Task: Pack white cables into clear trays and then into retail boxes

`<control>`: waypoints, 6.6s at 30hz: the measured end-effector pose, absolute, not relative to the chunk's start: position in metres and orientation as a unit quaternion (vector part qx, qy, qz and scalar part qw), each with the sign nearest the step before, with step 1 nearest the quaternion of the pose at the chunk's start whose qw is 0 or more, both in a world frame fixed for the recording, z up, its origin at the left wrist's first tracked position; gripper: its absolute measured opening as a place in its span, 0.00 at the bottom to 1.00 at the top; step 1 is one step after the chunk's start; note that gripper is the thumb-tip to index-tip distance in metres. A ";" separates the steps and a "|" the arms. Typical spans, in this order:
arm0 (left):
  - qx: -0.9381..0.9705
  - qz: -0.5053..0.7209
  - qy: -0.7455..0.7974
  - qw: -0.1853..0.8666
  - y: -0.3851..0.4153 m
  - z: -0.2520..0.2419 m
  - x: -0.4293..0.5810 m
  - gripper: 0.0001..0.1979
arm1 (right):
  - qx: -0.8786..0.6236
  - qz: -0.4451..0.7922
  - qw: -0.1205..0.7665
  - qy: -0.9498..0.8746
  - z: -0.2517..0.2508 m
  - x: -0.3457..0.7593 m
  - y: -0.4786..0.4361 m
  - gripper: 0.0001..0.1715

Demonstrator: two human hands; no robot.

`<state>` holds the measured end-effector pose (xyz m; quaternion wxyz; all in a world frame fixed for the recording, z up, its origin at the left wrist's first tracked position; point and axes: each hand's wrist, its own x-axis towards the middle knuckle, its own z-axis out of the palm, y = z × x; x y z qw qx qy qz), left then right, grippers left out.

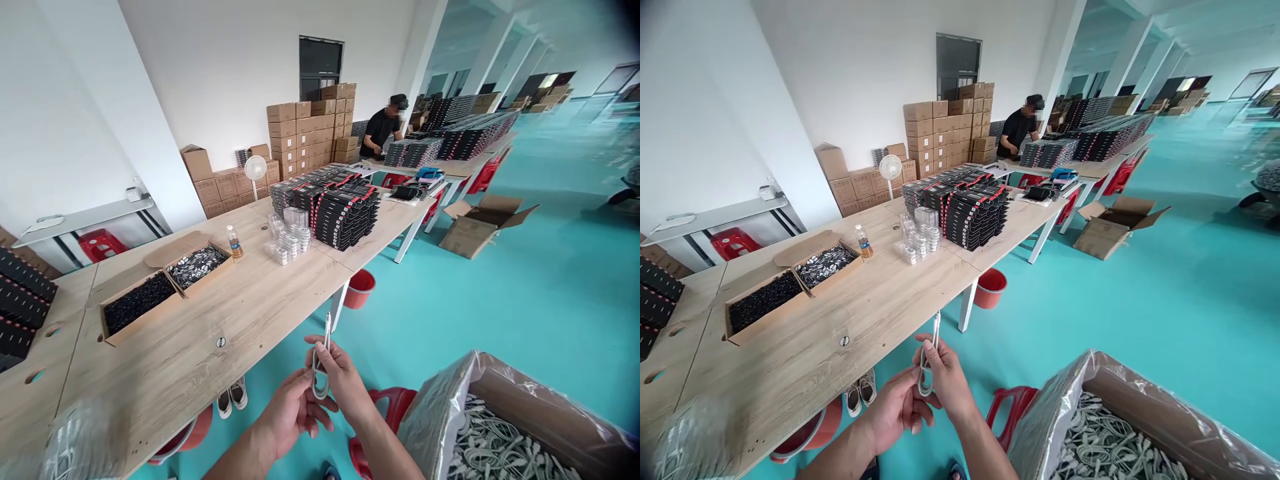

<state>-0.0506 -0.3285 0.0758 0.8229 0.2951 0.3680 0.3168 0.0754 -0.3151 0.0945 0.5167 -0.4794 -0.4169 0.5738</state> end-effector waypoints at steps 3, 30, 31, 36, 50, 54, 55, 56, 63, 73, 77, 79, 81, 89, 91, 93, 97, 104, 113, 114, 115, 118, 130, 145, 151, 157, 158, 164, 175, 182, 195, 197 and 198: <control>0.430 0.369 0.435 0.699 -0.318 0.083 -0.046 0.19 | -0.517 0.507 0.471 -0.504 0.094 0.095 -0.319 0.21; 0.442 0.111 0.830 0.320 -0.146 -0.026 -0.290 0.13 | -0.552 0.654 0.347 -0.384 0.037 0.050 -0.167 0.22; 0.434 0.098 0.834 0.325 -0.140 -0.036 -0.299 0.14 | -0.552 0.663 0.341 -0.374 0.032 0.044 -0.160 0.21; 0.431 0.107 0.826 0.347 -0.122 -0.061 -0.301 0.16 | -0.571 0.665 0.283 -0.390 0.012 0.011 -0.125 0.20; 0.489 0.343 0.672 0.437 -0.079 0.031 -0.179 0.15 | -0.638 0.458 0.323 -0.528 0.055 -0.022 -0.062 0.19; 0.309 0.496 0.577 0.571 -0.072 0.041 -0.171 0.12 | -0.631 0.457 0.320 -0.539 0.061 -0.006 -0.062 0.17; 0.236 0.530 0.527 0.621 -0.069 0.043 -0.170 0.13 | -0.626 0.458 0.314 -0.547 0.061 -0.003 -0.062 0.17; 0.171 0.550 0.470 0.668 -0.065 0.044 -0.170 0.15 | -0.621 0.459 0.306 -0.557 0.062 0.000 -0.061 0.17; 0.056 0.622 0.355 0.695 -0.046 0.047 -0.165 0.15 | -0.625 0.418 0.299 -0.587 0.072 0.014 -0.043 0.22; 0.127 0.620 0.368 0.681 -0.047 0.064 -0.137 0.15 | -0.611 0.418 0.288 -0.608 0.078 -0.024 -0.037 0.19; 0.131 0.610 0.360 0.693 -0.046 0.067 -0.136 0.13 | -0.631 0.385 0.266 -0.619 0.072 -0.030 -0.039 0.18; 0.129 0.607 0.373 0.690 -0.046 0.067 -0.137 0.15 | -0.633 0.382 0.257 -0.622 0.071 -0.032 -0.039 0.18; 0.121 0.609 0.400 0.674 -0.045 0.066 -0.137 0.18 | -0.629 0.388 0.250 -0.625 0.072 -0.035 -0.040 0.19; 0.117 0.644 0.452 0.606 -0.044 0.055 -0.141 0.19 | -0.618 0.424 0.236 -0.618 0.074 -0.047 -0.039 0.19; 0.114 0.656 0.453 0.594 -0.042 0.053 -0.145 0.19 | -0.616 0.419 0.223 -0.629 0.074 -0.048 -0.038 0.18; 0.111 0.665 0.455 0.581 -0.039 0.053 -0.150 0.18 | -0.610 0.400 0.210 -0.651 0.077 -0.049 -0.039 0.15; 0.106 0.673 0.467 0.563 -0.037 0.053 -0.157 0.15 | -0.610 0.307 0.179 -0.708 0.085 -0.054 -0.044 0.10; 0.099 0.660 0.491 0.560 -0.040 0.052 -0.156 0.17 | -0.622 0.202 0.108 -0.749 0.079 -0.063 -0.045 0.10; 0.141 0.647 0.440 0.607 -0.041 0.072 -0.162 0.18 | -0.633 0.216 0.199 -0.716 0.082 -0.046 -0.044 0.11; 0.149 0.648 0.428 0.613 -0.041 0.076 -0.163 0.18 | -0.625 0.200 0.217 -0.722 0.084 -0.044 -0.046 0.13; 0.156 0.649 0.418 0.617 -0.041 0.081 -0.163 0.18 | -0.616 0.184 0.236 -0.729 0.087 -0.043 -0.047 0.15; 0.171 0.654 0.409 0.613 -0.042 0.093 -0.164 0.18 | -0.589 0.185 0.299 -0.728 0.097 -0.040 -0.049 0.20; 0.210 0.618 0.386 0.652 -0.048 0.107 -0.169 0.14 | -0.536 0.450 0.351 -0.623 0.115 -0.034 -0.042 0.25; 0.213 0.619 0.405 0.639 -0.048 0.105 -0.168 0.10 | -0.552 0.355 0.348 -0.669 0.113 -0.043 -0.046 0.15; 0.163 0.640 0.390 0.641 -0.044 0.102 -0.171 0.13 | -0.493 0.523 0.386 -0.579 0.113 -0.039 -0.043 0.19; 0.190 0.627 0.387 0.649 -0.045 0.101 -0.171 0.10 | -0.559 0.442 0.334 -0.617 0.113 -0.037 -0.039 0.15; 0.190 0.622 0.388 0.653 -0.046 0.101 -0.171 0.10 | -0.571 0.418 0.324 -0.628 0.115 -0.037 -0.039 0.14; 0.185 0.602 0.394 0.670 -0.048 0.099 -0.170 0.11 | -0.589 0.336 0.277 -0.680 0.126 -0.039 -0.038 0.12; 0.139 0.632 0.460 0.607 -0.044 0.088 -0.151 0.16 | -0.599 0.260 0.199 -0.731 0.117 -0.043 -0.039 0.13; 0.103 0.616 0.464 0.629 -0.044 0.073 -0.149 0.16 | -0.602 0.191 0.143 -0.762 0.108 -0.045 -0.047 0.11; 0.122 0.620 0.466 0.619 -0.041 0.074 -0.150 0.17 | -0.603 0.184 0.124 -0.766 0.108 -0.045 -0.050 0.10; 0.110 0.626 0.467 0.614 -0.038 0.073 -0.151 0.17 | -0.605 0.154 0.121 -0.772 0.105 -0.047 -0.056 0.05; 0.101 0.627 0.468 0.615 -0.036 0.073 -0.152 0.17 | -0.603 0.142 0.126 -0.775 0.103 -0.047 -0.060 0.07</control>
